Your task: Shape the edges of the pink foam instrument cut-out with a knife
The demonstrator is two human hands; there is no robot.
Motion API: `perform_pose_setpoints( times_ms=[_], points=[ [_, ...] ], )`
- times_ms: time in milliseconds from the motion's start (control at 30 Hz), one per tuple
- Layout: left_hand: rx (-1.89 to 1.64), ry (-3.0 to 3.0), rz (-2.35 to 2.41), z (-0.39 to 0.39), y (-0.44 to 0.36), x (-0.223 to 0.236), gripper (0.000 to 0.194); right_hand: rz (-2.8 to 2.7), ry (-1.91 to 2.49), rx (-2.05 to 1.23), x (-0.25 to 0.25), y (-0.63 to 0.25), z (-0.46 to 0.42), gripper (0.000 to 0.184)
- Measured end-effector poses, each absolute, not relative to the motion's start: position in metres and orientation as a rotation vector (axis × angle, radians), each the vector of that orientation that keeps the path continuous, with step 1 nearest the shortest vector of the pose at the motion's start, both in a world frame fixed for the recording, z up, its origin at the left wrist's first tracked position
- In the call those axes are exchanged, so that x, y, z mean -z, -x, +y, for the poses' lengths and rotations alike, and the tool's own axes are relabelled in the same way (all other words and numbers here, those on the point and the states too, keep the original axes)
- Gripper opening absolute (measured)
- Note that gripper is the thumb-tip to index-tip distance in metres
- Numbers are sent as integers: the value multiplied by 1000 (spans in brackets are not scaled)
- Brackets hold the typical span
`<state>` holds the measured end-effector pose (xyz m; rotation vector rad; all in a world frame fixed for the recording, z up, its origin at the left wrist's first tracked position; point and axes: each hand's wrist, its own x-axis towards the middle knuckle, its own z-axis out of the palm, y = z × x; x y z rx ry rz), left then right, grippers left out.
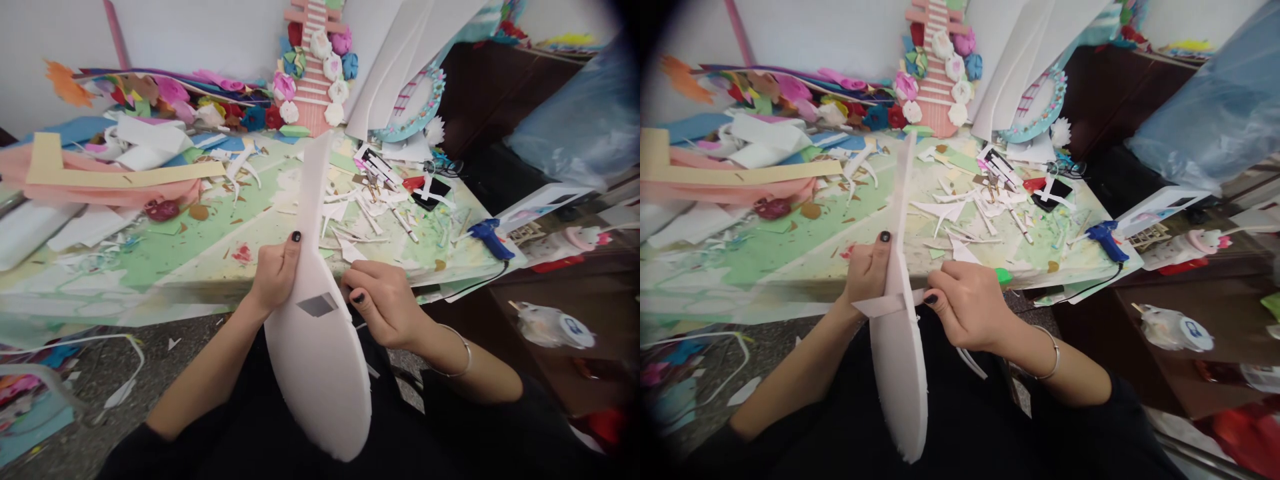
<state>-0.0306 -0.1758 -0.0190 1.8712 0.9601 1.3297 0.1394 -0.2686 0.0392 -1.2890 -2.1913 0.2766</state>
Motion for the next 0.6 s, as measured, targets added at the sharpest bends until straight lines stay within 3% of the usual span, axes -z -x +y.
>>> perform_pose_setpoints(
  times_ms=[600],
  points=[
    [-1431, -1887, 889, -177, 31, 19, 54, -2186, 1418, -319, -24, -148, -264, 49]
  ],
)
